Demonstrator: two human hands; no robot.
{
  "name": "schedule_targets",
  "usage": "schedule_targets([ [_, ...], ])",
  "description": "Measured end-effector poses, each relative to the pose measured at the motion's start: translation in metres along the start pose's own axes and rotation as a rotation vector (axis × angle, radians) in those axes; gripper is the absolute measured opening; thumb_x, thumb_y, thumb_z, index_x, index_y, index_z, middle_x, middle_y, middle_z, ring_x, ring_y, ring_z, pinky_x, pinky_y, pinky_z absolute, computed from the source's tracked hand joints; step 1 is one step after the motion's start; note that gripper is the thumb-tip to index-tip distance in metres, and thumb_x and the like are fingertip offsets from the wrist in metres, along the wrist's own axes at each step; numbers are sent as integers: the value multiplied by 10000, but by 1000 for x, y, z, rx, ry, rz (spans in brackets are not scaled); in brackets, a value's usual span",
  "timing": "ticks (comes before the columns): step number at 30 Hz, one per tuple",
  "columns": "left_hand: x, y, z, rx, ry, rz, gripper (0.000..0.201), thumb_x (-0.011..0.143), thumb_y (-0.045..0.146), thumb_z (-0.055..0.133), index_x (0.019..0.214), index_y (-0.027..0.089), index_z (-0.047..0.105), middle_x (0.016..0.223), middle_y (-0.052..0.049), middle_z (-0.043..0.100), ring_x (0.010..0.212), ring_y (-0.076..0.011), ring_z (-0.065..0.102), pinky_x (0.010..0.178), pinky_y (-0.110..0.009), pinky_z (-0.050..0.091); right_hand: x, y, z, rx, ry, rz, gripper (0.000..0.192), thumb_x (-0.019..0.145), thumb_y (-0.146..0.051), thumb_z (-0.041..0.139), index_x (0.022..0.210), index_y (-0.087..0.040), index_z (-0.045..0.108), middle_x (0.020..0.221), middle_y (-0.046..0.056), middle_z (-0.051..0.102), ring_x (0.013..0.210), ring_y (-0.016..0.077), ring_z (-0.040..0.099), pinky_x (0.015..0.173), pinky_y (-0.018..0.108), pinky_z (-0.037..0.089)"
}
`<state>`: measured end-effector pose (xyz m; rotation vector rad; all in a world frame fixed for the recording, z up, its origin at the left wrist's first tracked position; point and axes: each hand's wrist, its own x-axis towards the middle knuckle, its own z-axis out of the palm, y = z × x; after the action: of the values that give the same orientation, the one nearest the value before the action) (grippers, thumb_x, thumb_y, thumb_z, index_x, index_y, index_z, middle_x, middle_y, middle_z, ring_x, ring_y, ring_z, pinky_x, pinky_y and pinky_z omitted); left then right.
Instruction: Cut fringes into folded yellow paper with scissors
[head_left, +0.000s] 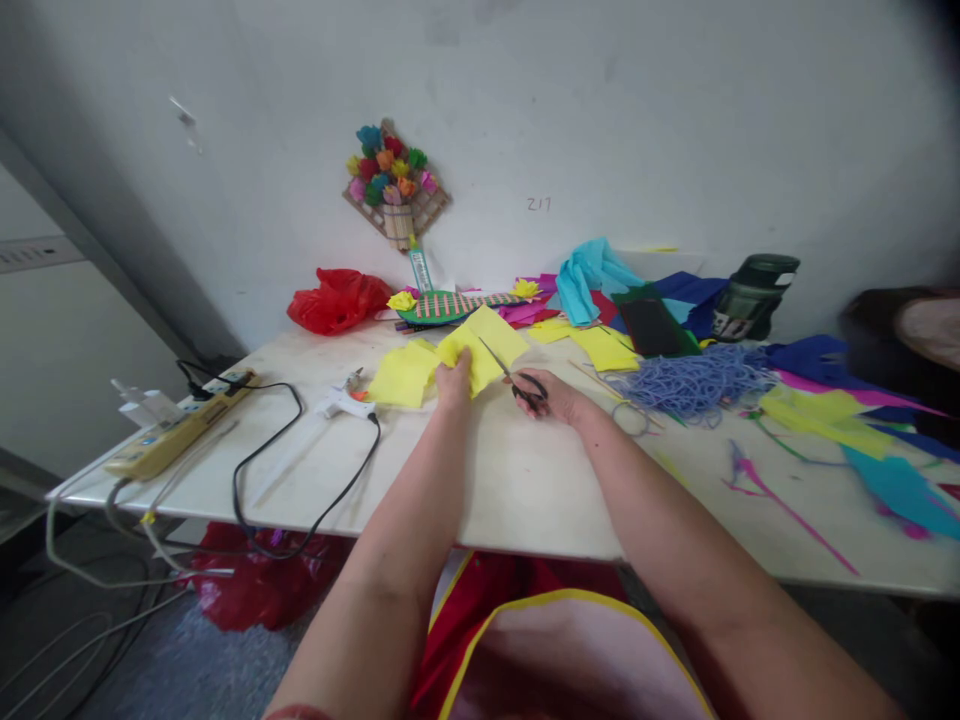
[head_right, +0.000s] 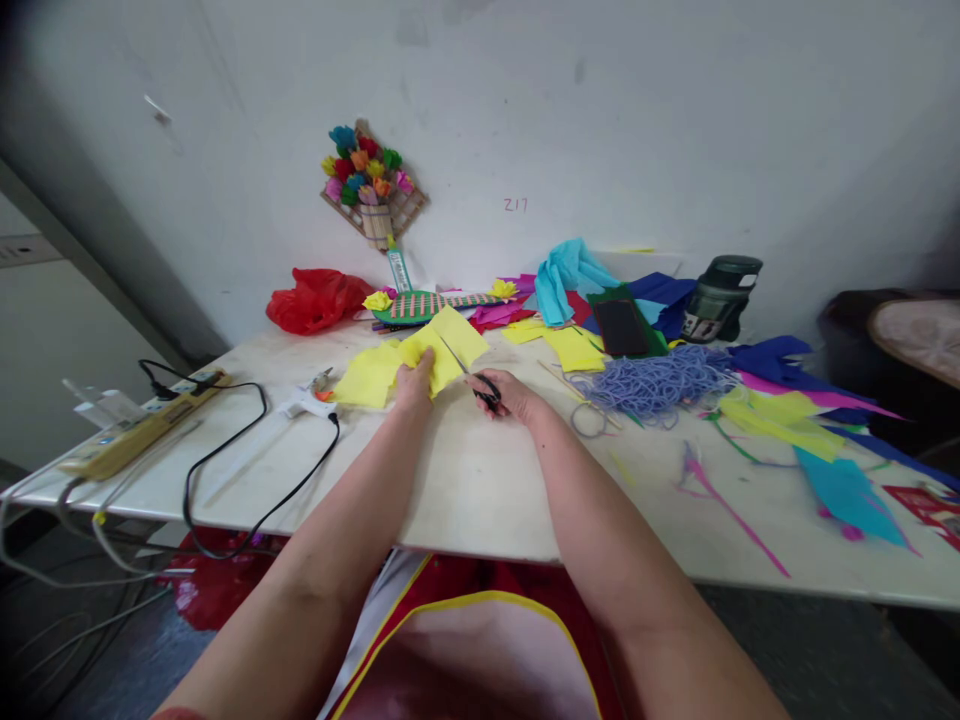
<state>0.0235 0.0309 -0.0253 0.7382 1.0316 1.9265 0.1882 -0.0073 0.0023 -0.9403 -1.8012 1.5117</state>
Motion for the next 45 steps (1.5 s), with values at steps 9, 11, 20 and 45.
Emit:
schedule_targets([
  [9,1,-1,0,-14,1,2,196,699,233,650,880,183,594,974,-82,640,842,-168,620,748,-323,485,1,3,-1,14,5,-2,293,757,-460,485,799,-169,486,519,-39,497,353,60,418,313,188,203],
  [11,0,0,1,-21,6,9,193,695,228,654,873,180,595,971,-83,640,841,-170,621,750,-325,485,2,3,-1,15,8,2,285,761,-455,481,799,-172,481,515,-43,492,349,59,412,313,186,203],
  [20,3,-3,-1,20,15,12,215,709,249,638,905,177,586,998,-78,637,854,-167,624,748,-297,492,4,5,0,41,26,8,248,751,-415,499,790,-171,478,498,-48,474,328,46,389,299,165,197],
  [45,2,1,0,38,65,-38,175,730,239,608,884,170,561,1020,-86,624,856,-165,621,726,-289,494,8,-1,4,101,78,120,240,772,-414,424,687,-190,429,413,-59,430,282,60,352,272,182,187],
])
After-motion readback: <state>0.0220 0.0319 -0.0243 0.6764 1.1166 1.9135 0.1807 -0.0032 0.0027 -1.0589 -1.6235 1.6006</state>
